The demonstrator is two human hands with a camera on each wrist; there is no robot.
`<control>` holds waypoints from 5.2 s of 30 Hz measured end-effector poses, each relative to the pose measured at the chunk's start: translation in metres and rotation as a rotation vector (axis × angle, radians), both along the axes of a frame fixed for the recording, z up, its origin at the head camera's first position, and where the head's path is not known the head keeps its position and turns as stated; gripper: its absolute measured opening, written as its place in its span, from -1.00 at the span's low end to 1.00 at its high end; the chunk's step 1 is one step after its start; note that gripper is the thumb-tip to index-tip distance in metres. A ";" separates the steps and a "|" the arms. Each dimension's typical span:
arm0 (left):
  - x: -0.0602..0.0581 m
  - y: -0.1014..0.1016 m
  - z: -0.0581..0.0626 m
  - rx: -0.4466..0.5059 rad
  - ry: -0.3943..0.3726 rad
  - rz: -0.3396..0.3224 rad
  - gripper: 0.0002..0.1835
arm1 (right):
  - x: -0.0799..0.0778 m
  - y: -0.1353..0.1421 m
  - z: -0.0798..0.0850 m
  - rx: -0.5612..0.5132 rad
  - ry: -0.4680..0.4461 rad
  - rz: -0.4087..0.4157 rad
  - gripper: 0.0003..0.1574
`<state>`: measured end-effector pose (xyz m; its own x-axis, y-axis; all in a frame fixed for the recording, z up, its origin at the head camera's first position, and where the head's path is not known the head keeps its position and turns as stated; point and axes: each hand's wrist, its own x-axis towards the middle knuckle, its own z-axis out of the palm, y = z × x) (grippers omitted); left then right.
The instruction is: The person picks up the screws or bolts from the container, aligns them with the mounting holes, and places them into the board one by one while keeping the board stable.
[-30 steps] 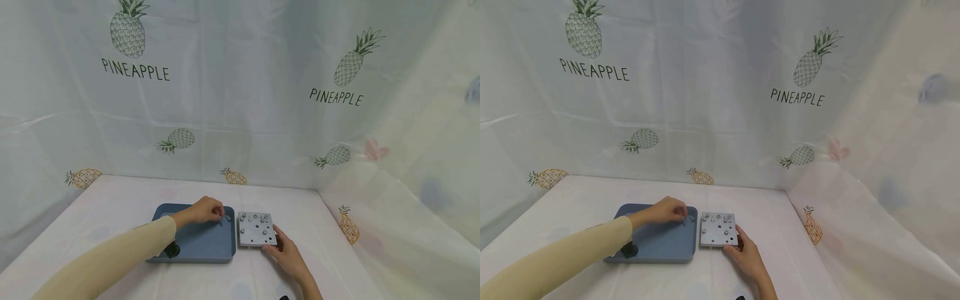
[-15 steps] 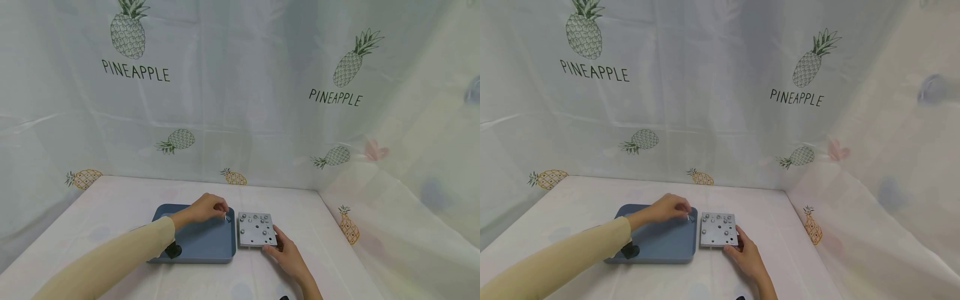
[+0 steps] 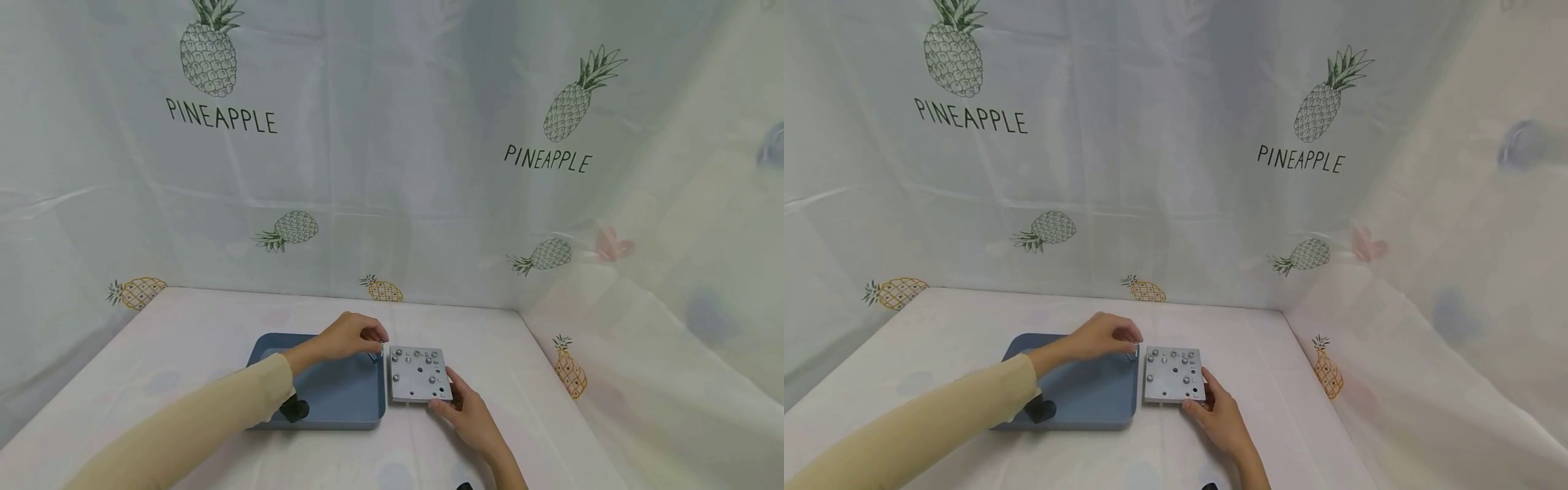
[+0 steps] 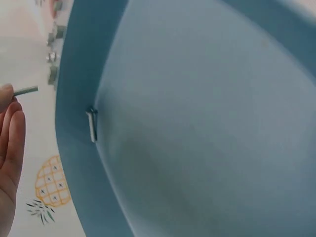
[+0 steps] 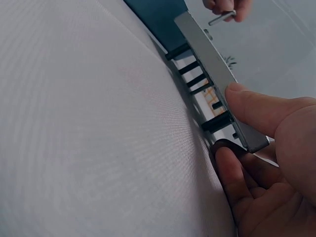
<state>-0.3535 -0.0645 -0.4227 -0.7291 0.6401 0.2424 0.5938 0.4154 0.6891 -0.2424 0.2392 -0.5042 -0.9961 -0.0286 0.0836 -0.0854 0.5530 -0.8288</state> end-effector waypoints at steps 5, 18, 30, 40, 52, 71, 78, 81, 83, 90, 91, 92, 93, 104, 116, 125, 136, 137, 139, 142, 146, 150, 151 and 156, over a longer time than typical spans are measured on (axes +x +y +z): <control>0.004 0.011 0.001 0.010 -0.001 -0.008 -0.82 | 0.001 -0.001 0.001 -0.016 -0.001 -0.004 0.14; 0.015 0.035 -0.006 0.082 -0.077 0.028 -0.80 | -0.003 0.001 0.001 -0.020 0.010 0.019 0.14; 0.018 0.061 -0.018 0.117 -0.105 0.049 -0.81 | -0.002 0.000 0.001 -0.017 -0.003 0.004 0.12; 0.011 0.083 -0.023 0.130 -0.106 0.041 -0.81 | -0.001 0.003 0.000 -0.038 -0.002 0.017 0.11; 0.007 0.104 -0.025 0.114 -0.102 0.006 -0.80 | -0.002 0.006 0.000 -0.058 0.008 0.040 0.10; 0.003 0.117 -0.028 0.041 -0.086 -0.035 -0.82 | -0.002 0.008 0.000 -0.067 0.001 0.053 0.12; 0.003 0.120 -0.031 0.047 -0.074 -0.029 -0.84 | -0.003 0.009 -0.001 -0.073 0.007 0.058 0.11; 0.003 0.120 -0.032 0.052 -0.077 -0.025 -0.85 | -0.002 0.009 0.000 -0.066 0.008 0.057 0.11; 0.003 0.121 -0.032 0.054 -0.079 -0.022 -0.84 | -0.002 0.009 0.000 -0.064 0.005 0.055 0.11; 0.004 0.122 -0.032 0.052 -0.066 -0.016 -0.85 | -0.003 0.009 0.000 -0.071 -0.009 0.052 0.11; 0.004 0.122 -0.032 0.052 -0.067 -0.016 -0.85 | -0.003 0.008 0.000 -0.068 -0.006 0.053 0.10; 0.004 0.122 -0.032 0.051 -0.067 -0.017 -0.85 | -0.002 0.008 0.000 -0.067 -0.005 0.053 0.10; 0.004 0.122 -0.033 0.048 -0.065 -0.016 -0.85 | -0.002 0.008 0.001 -0.067 -0.002 0.052 0.10; 0.007 0.117 -0.034 0.027 -0.041 -0.037 -0.83 | -0.001 0.009 0.000 -0.086 -0.006 0.064 0.11; -0.001 0.075 -0.004 0.013 -0.031 0.004 -0.81 | -0.005 0.005 0.000 -0.037 -0.019 0.017 0.13; -0.012 0.026 0.004 -0.098 0.064 0.036 -0.80 | -0.002 0.003 0.000 0.010 -0.025 -0.014 0.15; -0.024 -0.001 -0.014 -0.312 0.156 -0.036 -0.77 | 0.000 0.003 -0.001 0.013 -0.024 -0.023 0.16; -0.024 -0.003 -0.016 -0.335 0.156 -0.046 -0.76 | -0.001 0.003 -0.001 0.012 -0.024 -0.020 0.16; -0.024 -0.004 -0.018 -0.381 0.166 -0.067 -0.73 | -0.001 0.002 -0.002 0.011 -0.021 -0.016 0.16; -0.022 -0.004 -0.022 -0.461 0.201 -0.078 -0.70 | -0.002 0.001 -0.002 0.007 -0.016 -0.009 0.15; -0.020 -0.002 -0.025 -0.519 0.242 -0.073 -0.69 | -0.002 0.001 -0.002 -0.003 -0.015 -0.001 0.15; -0.020 0.000 -0.027 -0.541 0.278 -0.070 -0.70 | -0.002 0.002 -0.001 -0.002 -0.014 -0.001 0.15; -0.020 0.001 -0.027 -0.547 0.285 -0.070 -0.71 | -0.002 0.002 -0.001 -0.002 -0.013 0.000 0.15; -0.019 0.005 -0.028 -0.546 0.292 -0.088 -0.80 | -0.002 0.002 -0.001 -0.007 -0.015 0.001 0.15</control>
